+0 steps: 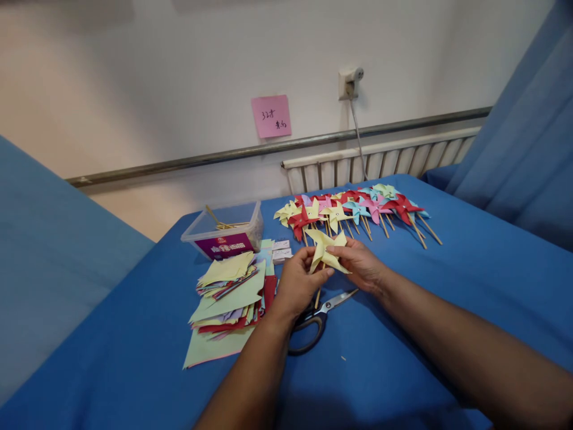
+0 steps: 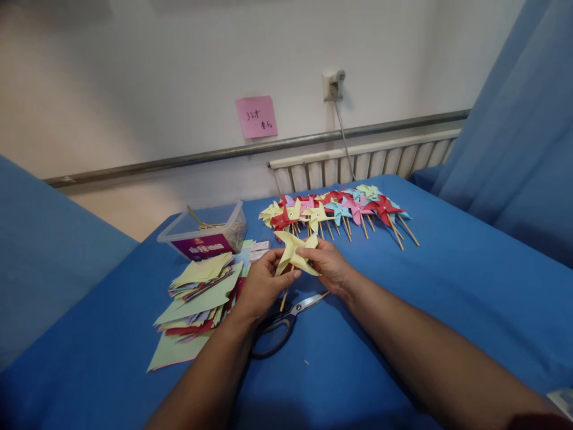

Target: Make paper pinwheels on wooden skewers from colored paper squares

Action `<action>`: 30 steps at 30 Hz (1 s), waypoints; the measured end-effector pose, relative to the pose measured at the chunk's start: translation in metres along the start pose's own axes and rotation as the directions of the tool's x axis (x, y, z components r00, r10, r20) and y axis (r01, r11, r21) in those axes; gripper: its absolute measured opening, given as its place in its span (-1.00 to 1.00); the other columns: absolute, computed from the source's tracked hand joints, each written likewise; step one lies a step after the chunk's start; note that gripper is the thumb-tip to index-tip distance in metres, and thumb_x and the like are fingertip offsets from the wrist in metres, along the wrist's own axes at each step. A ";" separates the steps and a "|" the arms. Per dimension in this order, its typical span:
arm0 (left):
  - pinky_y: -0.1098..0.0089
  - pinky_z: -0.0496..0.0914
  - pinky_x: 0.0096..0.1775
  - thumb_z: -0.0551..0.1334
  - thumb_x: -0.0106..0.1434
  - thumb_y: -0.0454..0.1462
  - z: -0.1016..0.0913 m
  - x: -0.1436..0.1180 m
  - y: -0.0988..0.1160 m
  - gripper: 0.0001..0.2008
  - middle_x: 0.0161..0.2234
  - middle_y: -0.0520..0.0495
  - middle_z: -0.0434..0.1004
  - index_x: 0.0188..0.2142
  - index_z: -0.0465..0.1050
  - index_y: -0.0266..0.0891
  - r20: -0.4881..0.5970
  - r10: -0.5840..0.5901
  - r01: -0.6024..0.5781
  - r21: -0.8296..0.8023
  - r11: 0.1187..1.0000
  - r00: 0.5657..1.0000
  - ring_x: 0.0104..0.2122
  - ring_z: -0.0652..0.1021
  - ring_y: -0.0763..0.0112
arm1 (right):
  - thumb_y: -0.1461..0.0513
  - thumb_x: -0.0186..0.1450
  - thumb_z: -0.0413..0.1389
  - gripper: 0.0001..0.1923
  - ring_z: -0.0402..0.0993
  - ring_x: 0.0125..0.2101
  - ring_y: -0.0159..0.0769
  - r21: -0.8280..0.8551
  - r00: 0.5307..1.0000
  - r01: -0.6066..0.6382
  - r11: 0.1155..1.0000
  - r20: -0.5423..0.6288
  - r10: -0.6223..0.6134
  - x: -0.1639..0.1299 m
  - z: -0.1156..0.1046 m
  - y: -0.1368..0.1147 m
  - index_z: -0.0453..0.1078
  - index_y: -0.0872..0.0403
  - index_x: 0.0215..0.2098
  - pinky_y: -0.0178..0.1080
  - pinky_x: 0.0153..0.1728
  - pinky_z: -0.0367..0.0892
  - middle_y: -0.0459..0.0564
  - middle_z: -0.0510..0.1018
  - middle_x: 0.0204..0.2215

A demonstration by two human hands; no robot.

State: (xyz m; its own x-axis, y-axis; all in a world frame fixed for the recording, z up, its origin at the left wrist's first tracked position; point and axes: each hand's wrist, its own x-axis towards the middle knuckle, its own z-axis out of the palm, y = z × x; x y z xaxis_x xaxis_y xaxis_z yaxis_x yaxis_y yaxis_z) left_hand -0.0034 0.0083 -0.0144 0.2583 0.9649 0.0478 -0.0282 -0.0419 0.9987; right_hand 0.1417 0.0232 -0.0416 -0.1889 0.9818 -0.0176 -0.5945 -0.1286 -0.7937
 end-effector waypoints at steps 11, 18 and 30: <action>0.39 0.36 -0.26 0.42 -0.08 -0.27 -0.001 0.002 -0.003 -0.63 -0.34 -0.03 0.58 -0.25 0.43 -0.27 -0.022 0.024 -0.024 0.029 0.999 0.999 -0.35 0.53 0.37 | 0.29 0.05 0.31 -0.71 0.54 -0.29 -0.27 0.040 0.999 -0.010 0.999 0.045 0.008 0.003 -0.005 0.006 0.48 0.13 -0.23 -0.25 -0.19 0.38 0.02 0.62 -0.26; 0.42 0.35 -0.30 0.42 -0.06 -0.25 -0.003 0.004 -0.008 -0.65 -0.35 -0.03 0.58 -0.26 0.45 -0.27 -0.041 0.069 -0.066 0.070 0.995 0.997 -0.37 0.53 0.38 | 0.27 0.02 0.32 -0.70 0.53 -0.32 -0.30 0.029 1.000 -0.030 0.999 0.003 0.030 0.002 -0.003 0.005 0.48 0.12 -0.25 -0.28 -0.27 0.36 0.00 0.62 -0.28; 0.44 0.33 -0.34 0.42 -0.06 -0.18 0.000 0.001 -0.002 -0.67 -0.39 0.00 0.57 -0.31 0.45 -0.27 -0.082 0.054 -0.050 0.054 0.997 0.995 -0.42 0.51 0.42 | 0.28 0.01 0.32 -0.69 0.52 -0.32 -0.33 0.023 0.999 -0.047 0.999 0.010 0.046 0.001 -0.002 0.002 0.49 0.11 -0.24 -0.30 -0.27 0.35 0.00 0.62 -0.26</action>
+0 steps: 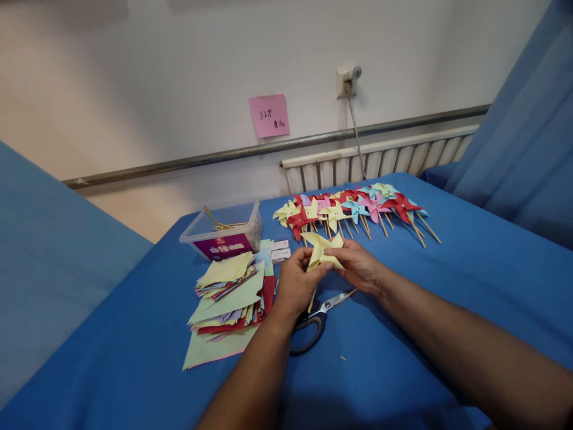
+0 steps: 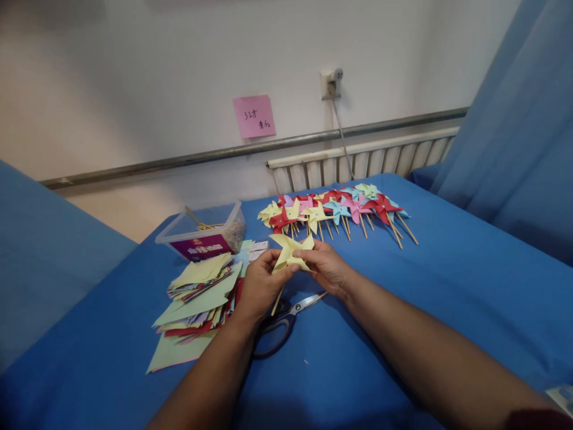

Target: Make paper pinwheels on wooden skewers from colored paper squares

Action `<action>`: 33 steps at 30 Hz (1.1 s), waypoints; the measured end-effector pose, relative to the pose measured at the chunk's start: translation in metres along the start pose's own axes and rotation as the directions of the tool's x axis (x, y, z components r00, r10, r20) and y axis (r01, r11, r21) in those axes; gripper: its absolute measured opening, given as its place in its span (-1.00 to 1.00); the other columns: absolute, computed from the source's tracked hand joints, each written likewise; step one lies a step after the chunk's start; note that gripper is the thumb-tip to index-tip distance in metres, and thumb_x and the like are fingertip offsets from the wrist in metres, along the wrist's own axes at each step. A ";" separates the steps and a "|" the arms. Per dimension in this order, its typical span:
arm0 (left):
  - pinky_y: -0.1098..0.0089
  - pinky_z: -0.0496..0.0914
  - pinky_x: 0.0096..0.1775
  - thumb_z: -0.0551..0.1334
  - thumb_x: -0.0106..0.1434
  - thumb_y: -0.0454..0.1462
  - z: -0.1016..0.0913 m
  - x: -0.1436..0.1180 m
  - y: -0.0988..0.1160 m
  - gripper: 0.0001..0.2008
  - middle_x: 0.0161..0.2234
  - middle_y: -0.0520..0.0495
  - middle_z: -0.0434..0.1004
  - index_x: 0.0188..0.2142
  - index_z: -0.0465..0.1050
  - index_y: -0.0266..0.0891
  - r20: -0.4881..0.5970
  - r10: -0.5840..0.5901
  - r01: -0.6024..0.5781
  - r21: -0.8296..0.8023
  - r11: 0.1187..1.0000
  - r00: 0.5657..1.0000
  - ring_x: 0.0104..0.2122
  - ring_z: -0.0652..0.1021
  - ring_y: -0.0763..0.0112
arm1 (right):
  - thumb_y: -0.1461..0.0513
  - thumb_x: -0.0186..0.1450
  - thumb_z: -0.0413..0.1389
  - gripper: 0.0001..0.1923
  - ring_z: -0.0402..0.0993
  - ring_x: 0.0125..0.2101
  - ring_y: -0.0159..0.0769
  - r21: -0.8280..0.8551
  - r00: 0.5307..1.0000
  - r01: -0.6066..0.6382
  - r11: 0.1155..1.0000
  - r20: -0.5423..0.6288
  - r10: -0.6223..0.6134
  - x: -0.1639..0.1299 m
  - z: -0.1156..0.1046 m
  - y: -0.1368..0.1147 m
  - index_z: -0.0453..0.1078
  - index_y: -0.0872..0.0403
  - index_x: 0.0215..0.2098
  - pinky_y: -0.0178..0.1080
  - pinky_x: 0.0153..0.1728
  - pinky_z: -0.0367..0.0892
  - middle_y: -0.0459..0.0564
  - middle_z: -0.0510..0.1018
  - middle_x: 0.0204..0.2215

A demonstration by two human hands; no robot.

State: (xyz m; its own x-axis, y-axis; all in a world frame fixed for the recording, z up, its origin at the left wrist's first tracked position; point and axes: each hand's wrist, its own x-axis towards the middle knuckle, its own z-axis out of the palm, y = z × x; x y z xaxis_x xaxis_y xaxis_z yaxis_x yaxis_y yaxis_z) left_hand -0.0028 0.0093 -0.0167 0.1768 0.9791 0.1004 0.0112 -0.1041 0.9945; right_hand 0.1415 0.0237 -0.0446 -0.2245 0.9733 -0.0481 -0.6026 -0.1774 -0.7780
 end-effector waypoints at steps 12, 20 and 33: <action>0.46 0.29 -0.41 0.40 -0.03 -0.16 -0.001 0.001 0.001 -0.70 -0.49 0.05 0.48 -0.40 0.40 -0.28 -0.038 0.002 0.002 0.089 0.996 0.999 -0.50 0.43 0.48 | 0.28 -0.03 0.35 -0.74 0.46 -0.45 -0.40 -0.017 0.999 0.014 1.000 0.032 -0.014 -0.001 0.004 -0.001 0.45 0.13 -0.37 -0.33 -0.36 0.31 -0.09 0.57 -0.45; 0.44 0.32 -0.35 0.42 -0.07 -0.19 -0.001 -0.001 0.003 -0.68 -0.43 0.03 0.53 -0.35 0.42 -0.26 0.027 0.000 0.000 -0.006 1.000 1.000 -0.44 0.48 0.45 | 0.27 0.00 0.33 -0.70 0.49 -0.38 -0.35 0.000 0.999 -0.016 1.000 0.047 0.016 0.000 -0.001 -0.001 0.46 0.13 -0.29 -0.33 -0.35 0.34 -0.02 0.60 -0.35; 0.45 0.32 -0.37 0.42 -0.07 -0.21 0.001 0.000 -0.002 -0.71 -0.48 0.05 0.49 -0.41 0.38 -0.25 -0.040 0.025 -0.024 0.032 0.999 0.999 -0.48 0.46 0.46 | 0.27 -0.03 0.35 -0.74 0.47 -0.40 -0.39 -0.035 0.999 0.008 0.999 0.051 -0.007 -0.003 0.003 -0.004 0.44 0.12 -0.37 -0.34 -0.33 0.34 -0.07 0.57 -0.40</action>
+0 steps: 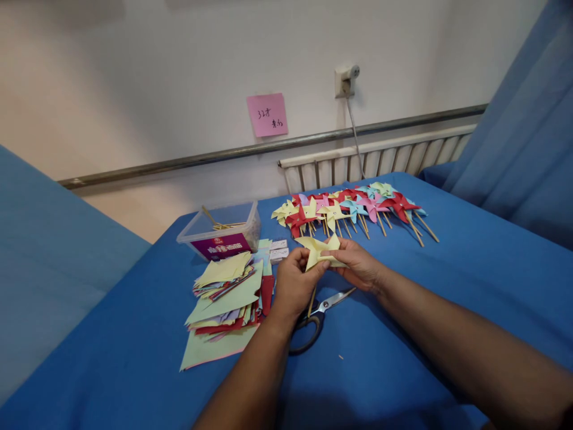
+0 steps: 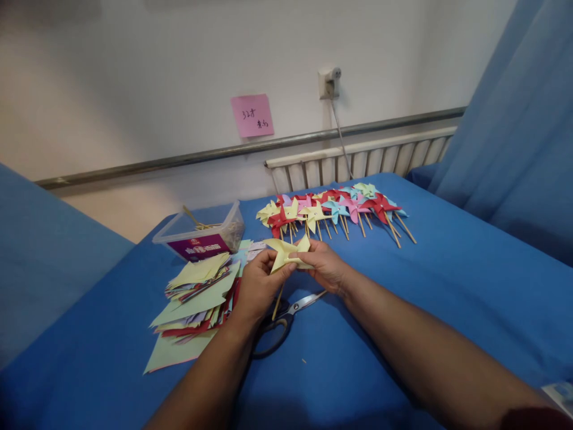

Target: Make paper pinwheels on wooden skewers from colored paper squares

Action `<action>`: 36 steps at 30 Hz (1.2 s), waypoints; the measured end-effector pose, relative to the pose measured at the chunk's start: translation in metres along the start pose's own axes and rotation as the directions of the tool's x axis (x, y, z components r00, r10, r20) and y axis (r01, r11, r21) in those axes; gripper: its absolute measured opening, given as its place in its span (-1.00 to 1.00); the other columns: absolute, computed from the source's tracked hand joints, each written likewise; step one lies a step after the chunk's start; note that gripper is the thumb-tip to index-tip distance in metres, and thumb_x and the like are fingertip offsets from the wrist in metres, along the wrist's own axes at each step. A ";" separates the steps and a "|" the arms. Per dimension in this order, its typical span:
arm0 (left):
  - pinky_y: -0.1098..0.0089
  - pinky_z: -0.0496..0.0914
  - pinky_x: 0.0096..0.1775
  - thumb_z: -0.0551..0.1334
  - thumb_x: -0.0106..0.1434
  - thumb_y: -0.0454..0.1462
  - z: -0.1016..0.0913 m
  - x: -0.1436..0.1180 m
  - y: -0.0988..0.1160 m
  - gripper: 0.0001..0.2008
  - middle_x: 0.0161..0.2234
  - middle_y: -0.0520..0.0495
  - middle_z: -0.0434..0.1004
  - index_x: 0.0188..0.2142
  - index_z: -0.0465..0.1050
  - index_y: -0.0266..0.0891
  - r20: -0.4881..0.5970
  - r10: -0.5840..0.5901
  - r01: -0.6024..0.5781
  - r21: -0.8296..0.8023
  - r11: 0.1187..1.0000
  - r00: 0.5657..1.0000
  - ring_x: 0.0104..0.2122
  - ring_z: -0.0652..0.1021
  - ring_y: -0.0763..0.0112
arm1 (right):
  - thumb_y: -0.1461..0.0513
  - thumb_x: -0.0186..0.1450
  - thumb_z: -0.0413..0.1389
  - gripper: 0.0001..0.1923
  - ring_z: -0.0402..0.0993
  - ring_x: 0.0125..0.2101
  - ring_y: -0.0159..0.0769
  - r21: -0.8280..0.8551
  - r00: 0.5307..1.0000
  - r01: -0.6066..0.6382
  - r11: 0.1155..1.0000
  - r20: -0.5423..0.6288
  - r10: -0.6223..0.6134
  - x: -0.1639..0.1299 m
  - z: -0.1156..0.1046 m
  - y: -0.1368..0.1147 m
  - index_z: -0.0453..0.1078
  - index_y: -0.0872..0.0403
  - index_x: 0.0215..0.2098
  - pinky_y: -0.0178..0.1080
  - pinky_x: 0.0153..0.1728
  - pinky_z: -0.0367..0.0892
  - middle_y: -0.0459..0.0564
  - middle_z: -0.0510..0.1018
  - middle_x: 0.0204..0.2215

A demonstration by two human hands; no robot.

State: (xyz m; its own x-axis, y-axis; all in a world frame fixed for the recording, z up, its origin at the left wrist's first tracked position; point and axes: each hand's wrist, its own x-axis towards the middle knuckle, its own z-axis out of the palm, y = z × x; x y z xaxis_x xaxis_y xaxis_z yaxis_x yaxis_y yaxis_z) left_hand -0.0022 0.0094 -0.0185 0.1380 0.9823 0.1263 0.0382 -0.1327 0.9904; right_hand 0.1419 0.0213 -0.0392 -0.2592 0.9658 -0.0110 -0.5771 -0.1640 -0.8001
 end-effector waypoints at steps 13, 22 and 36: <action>0.46 0.34 -0.38 0.40 -0.01 -0.10 -0.002 0.000 0.003 -0.65 -0.48 -0.02 0.54 -0.34 0.45 -0.29 0.070 -0.169 0.179 -0.179 0.967 0.983 -0.52 0.49 0.47 | 0.27 -0.03 0.35 -0.75 0.45 -0.47 -0.38 0.007 0.999 -0.004 1.000 -0.033 0.004 0.001 -0.001 0.000 0.42 0.11 -0.41 -0.30 -0.39 0.33 -0.11 0.54 -0.48; 0.45 0.35 -0.39 0.39 -0.02 -0.05 -0.003 0.000 0.004 -0.64 -0.48 -0.02 0.52 -0.38 0.45 -0.28 0.071 -0.187 0.197 -0.184 0.963 0.980 -0.52 0.49 0.45 | 0.25 -0.05 0.35 -0.72 0.43 -0.49 -0.37 -0.002 1.000 -0.013 1.000 -0.009 0.013 0.003 -0.004 0.003 0.40 0.11 -0.40 -0.28 -0.40 0.33 -0.11 0.54 -0.48; 0.46 0.28 -0.46 0.37 -0.02 -0.03 -0.007 0.005 -0.004 -0.65 -0.56 0.04 0.44 -0.46 0.41 -0.28 0.059 -0.245 0.252 -0.227 0.941 0.968 -0.57 0.42 0.48 | 0.22 -0.09 0.39 -0.64 0.44 -0.52 -0.37 -0.142 0.998 0.038 0.989 -0.049 -0.045 0.003 -0.007 0.001 0.40 0.07 -0.37 -0.28 -0.40 0.29 -0.17 0.54 -0.52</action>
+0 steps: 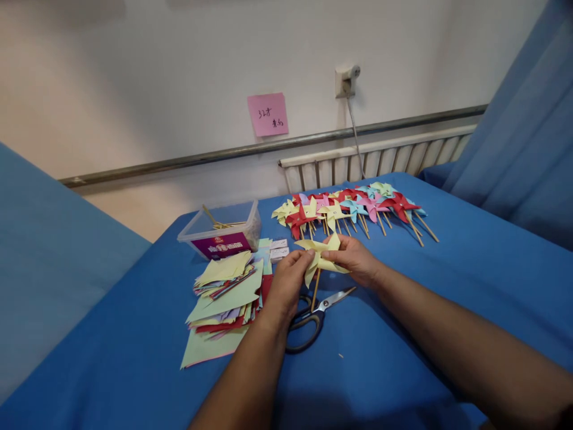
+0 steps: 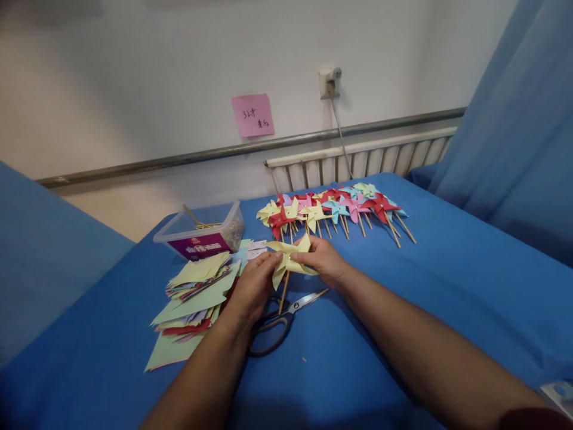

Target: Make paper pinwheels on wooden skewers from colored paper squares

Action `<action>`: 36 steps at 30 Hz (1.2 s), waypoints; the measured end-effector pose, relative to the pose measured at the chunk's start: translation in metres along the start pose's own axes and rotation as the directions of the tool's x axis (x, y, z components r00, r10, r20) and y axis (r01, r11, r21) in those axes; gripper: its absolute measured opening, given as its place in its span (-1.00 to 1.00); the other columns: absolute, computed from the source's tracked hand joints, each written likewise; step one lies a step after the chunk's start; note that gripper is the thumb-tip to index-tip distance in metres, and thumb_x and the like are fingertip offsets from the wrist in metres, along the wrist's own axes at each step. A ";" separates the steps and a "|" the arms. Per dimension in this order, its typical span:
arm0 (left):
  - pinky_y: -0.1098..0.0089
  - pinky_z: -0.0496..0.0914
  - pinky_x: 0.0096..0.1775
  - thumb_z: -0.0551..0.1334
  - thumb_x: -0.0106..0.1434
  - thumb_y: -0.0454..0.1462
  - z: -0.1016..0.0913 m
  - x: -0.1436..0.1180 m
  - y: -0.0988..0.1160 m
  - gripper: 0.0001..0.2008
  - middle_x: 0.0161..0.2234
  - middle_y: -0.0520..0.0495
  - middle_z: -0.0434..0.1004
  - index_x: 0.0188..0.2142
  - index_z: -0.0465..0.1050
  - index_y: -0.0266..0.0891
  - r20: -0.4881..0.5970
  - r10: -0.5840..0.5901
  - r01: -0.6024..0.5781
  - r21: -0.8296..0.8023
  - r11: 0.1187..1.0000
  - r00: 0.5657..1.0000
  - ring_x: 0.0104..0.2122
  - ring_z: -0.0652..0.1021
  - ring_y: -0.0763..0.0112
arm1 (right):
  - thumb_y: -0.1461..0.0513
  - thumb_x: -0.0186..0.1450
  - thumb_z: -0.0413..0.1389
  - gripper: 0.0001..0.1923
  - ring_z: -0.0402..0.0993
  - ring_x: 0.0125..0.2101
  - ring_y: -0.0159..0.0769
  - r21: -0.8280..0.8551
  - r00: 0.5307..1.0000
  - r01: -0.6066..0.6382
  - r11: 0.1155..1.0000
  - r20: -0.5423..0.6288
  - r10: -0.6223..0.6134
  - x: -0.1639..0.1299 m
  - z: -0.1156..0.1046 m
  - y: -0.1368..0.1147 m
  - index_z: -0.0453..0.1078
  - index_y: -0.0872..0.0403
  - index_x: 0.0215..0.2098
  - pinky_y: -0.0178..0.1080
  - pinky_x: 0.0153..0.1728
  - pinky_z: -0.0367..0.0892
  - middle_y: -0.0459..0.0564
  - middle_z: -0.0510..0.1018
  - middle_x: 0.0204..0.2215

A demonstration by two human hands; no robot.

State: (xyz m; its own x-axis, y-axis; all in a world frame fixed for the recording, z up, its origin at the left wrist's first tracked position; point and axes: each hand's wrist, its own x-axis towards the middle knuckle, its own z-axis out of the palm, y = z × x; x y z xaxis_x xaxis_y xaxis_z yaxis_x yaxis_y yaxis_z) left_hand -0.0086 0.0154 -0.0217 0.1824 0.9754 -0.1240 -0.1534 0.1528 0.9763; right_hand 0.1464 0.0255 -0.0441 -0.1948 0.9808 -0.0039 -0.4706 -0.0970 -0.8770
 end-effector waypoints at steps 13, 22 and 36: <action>0.47 0.32 -0.44 0.46 -0.10 -0.17 0.001 -0.002 0.003 -0.64 -0.51 0.01 0.53 -0.35 0.48 -0.31 -0.053 -0.003 0.004 0.018 1.000 0.999 -0.55 0.47 0.50 | 0.11 -0.06 0.37 -0.65 0.35 -0.53 -0.40 -0.218 0.995 0.102 0.971 0.019 -0.100 0.004 0.001 0.008 0.40 0.06 -0.38 -0.31 -0.44 0.23 -0.19 0.47 -0.55; 0.41 0.38 -0.41 0.46 -0.10 -0.21 -0.004 0.005 0.003 -0.69 -0.52 -0.03 0.54 -0.40 0.48 -0.34 -0.136 -0.043 0.016 -0.194 0.981 0.990 -0.55 0.49 0.45 | 0.02 0.15 0.19 -0.71 0.41 -0.51 -0.39 0.039 0.984 -0.014 0.999 -0.177 0.020 0.006 0.000 0.006 0.43 0.08 -0.35 -0.33 -0.50 0.23 -0.01 0.57 -0.43; 0.47 0.33 -0.43 0.46 -0.14 -0.33 -0.004 0.004 0.008 -0.72 -0.56 0.08 0.46 -0.48 0.38 -0.29 -0.263 0.039 -0.136 -0.365 0.921 0.964 -0.56 0.45 0.53 | 0.09 -0.04 0.37 -0.59 0.25 -0.65 -0.51 -0.300 0.943 -0.163 0.940 0.233 0.238 -0.012 0.023 0.030 0.34 0.10 -0.35 -0.40 -0.62 0.04 -0.22 0.41 -0.63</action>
State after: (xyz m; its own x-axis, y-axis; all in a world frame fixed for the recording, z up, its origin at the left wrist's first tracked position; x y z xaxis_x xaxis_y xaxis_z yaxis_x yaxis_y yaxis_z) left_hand -0.0126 0.0214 -0.0153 -0.0855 0.9880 -0.1286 -0.5209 0.0657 0.8511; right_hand 0.1150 0.0071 -0.0592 -0.4961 0.8624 -0.1008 -0.1522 -0.2007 -0.9678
